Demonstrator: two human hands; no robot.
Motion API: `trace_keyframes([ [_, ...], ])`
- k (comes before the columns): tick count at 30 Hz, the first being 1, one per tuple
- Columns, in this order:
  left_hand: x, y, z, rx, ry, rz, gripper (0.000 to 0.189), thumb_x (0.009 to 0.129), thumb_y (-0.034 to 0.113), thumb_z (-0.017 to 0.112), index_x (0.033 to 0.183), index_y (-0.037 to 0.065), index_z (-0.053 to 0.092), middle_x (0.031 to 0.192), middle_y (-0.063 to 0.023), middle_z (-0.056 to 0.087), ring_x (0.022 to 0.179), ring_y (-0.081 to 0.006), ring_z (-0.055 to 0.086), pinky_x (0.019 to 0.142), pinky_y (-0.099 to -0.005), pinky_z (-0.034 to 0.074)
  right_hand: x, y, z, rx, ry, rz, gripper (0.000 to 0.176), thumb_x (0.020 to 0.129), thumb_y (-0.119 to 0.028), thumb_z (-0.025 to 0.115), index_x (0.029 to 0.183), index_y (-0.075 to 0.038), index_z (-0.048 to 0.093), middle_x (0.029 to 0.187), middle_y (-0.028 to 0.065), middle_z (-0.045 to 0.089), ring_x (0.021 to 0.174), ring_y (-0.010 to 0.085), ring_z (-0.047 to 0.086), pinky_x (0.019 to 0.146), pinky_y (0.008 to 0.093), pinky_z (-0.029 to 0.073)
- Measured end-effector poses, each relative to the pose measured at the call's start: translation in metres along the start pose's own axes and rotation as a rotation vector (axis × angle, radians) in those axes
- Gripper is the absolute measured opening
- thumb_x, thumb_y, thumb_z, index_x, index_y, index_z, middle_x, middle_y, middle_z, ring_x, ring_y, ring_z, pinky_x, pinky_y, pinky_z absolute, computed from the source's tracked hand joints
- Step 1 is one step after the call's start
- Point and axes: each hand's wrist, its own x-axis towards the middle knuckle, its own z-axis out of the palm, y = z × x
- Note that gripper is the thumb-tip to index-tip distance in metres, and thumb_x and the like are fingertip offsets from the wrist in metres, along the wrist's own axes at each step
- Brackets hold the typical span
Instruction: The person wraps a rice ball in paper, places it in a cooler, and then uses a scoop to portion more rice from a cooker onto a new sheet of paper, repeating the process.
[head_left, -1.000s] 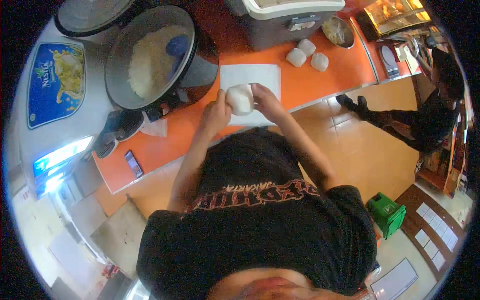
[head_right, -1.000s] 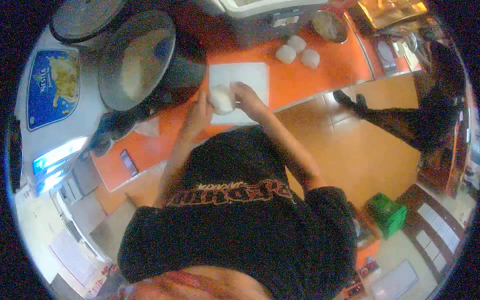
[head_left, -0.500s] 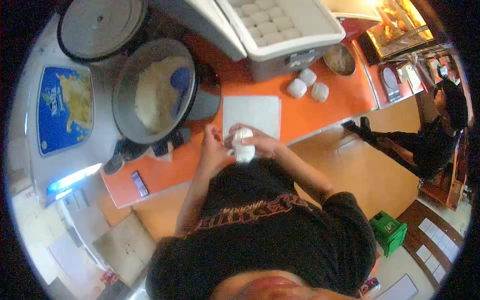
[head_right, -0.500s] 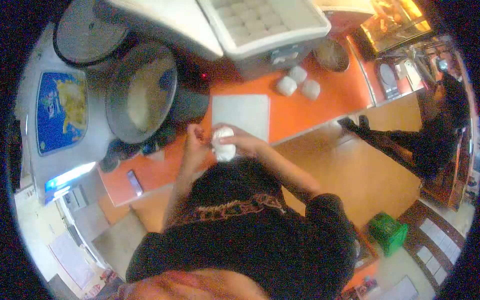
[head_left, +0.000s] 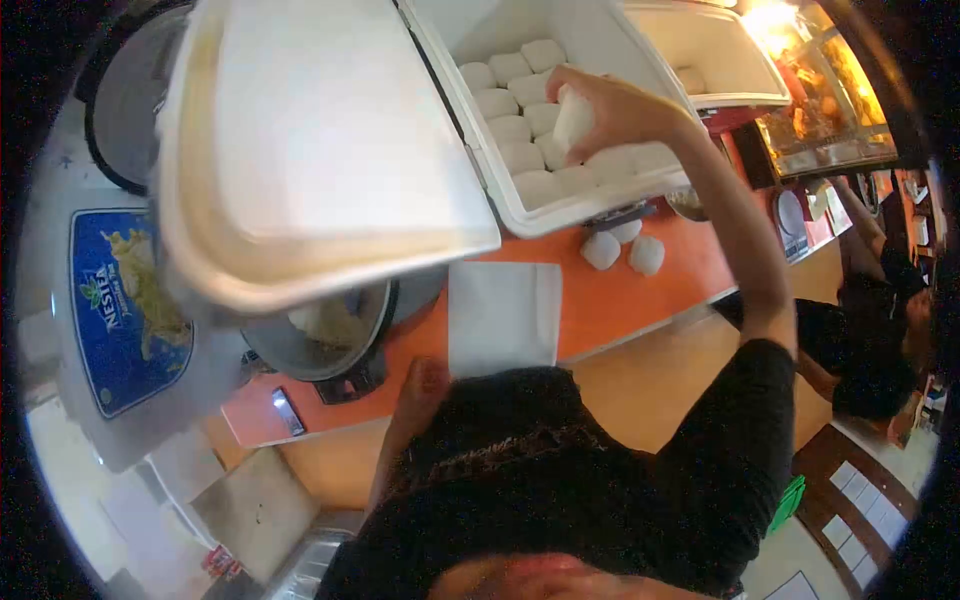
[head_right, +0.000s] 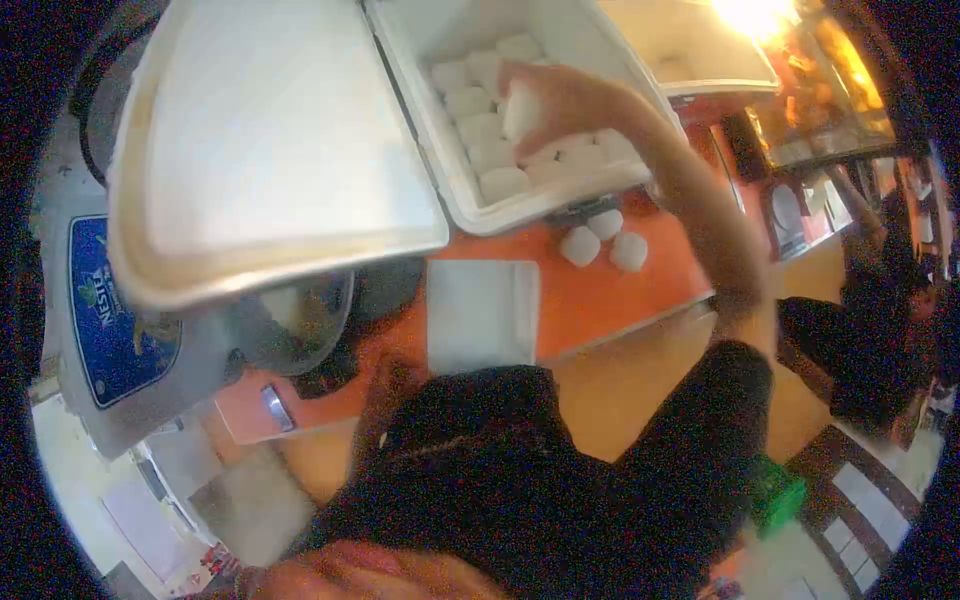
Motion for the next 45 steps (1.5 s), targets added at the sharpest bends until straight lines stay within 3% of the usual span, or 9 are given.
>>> trace_keyframes([
  [8,-0.01,0.003,0.005,0.253,0.1,0.266,0.033,0.094,0.016,0.067,0.122,0.005,0.053,0.112,-0.0096,0.063,0.104,-0.0222,0.063,0.088,-0.0373,0.053,0.072,0.1,0.09,-0.283,-0.705,0.112,0.086,0.063,-0.034,0.092,0.128,-0.005,0.044,0.114,0.0195,0.065,0.109,0.0382,0.062,0.09,0.0457,0.048],
  [14,-0.077,0.1,0.007,0.319,0.046,0.3,0.046,0.097,0.018,0.062,0.138,0.004,0.048,0.124,-0.0116,0.059,0.108,-0.0242,0.06,0.101,-0.0377,0.048,0.069,0.128,0.094,-0.174,-0.589,-0.029,0.08,0.065,-0.039,0.091,0.124,-0.002,0.051,0.111,0.0176,0.067,0.106,0.0346,0.064,0.088,0.0425,0.051],
  [17,-0.107,0.085,-0.051,-0.59,0.324,0.172,0.016,0.09,0.014,0.068,0.1,0.002,0.064,0.089,-0.009,0.067,0.082,-0.0175,0.064,0.077,-0.0322,0.05,0.067,0.116,0.09,-0.324,-0.576,0.078,0.073,0.064,-0.039,0.091,0.118,-0.001,0.06,0.107,0.0165,0.069,0.102,0.031,0.066,0.086,0.0403,0.052],
  [23,-0.062,0.215,-0.145,0.794,0.527,0.171,0.043,0.092,0.037,0.068,0.118,0.003,0.065,0.113,-0.0191,0.068,0.108,-0.0297,0.064,0.095,-0.0414,0.049,0.075,0.129,0.095,-0.256,-0.532,0.05,0.061,0.067,-0.04,0.088,0.11,-0.001,0.069,0.102,0.0145,0.071,0.096,0.0295,0.067,0.079,0.0404,0.054],
  [29,0.078,0.188,-0.195,1.563,0.014,0.104,0.032,0.086,0.021,0.063,0.113,0.007,0.072,0.115,-0.0205,0.068,0.101,-0.0359,0.067,0.087,-0.046,0.054,0.05,0.183,0.056,-0.773,-0.746,0.389,0.059,0.078,-0.052,0.076,0.111,-0.003,0.069,0.091,0.0156,0.071,0.083,0.026,0.068,0.073,0.0407,0.055],
  [31,0.067,0.19,-0.18,1.434,0.157,0.277,0.032,0.088,0.023,0.061,0.113,0.008,0.073,0.11,-0.0203,0.07,0.099,-0.0364,0.068,0.087,-0.0461,0.054,0.015,0.164,0.049,-0.521,-0.086,0.065,0.044,0.084,-0.043,0.075,0.1,-0.003,0.071,0.081,0.0141,0.069,0.074,0.0203,0.065,0.069,0.0364,0.053],
  [36,0.149,0.148,-0.185,1.41,0.101,-0.038,0.042,0.09,0.037,0.063,0.114,0.004,0.071,0.107,-0.0197,0.071,0.098,-0.0328,0.069,0.084,-0.0454,0.054,-0.06,-0.035,0.042,0.28,0.283,0.213,0.033,0.094,-0.028,0.069,0.081,0.001,0.062,0.07,0.0034,0.06,0.07,0.0133,0.06,0.06,0.0334,0.048],
  [40,0.167,0.134,-0.193,1.235,0.1,-0.12,0.043,0.091,0.038,0.062,0.113,0.002,0.069,0.102,-0.0192,0.071,0.092,-0.0331,0.069,0.08,-0.0467,0.054,-0.126,-0.074,0.123,1.069,0.154,-0.327,0.022,0.09,-0.012,0.073,0.074,-0.006,0.058,0.066,-0.001,0.053,0.062,0.0091,0.05,0.053,0.0296,0.037],
  [45,0.181,0.123,-0.204,1.082,-0.046,-0.098,0.041,0.093,0.035,0.06,0.111,-0.001,0.067,0.094,-0.0193,0.071,0.086,-0.035,0.07,0.076,-0.0484,0.055,-0.079,-0.116,0.256,1.108,0.089,0.036,0.016,0.09,-0.01,0.074,0.089,-0.005,0.059,0.089,-0.0009,0.056,0.081,0.0102,0.053,0.069,0.0272,0.044],
])
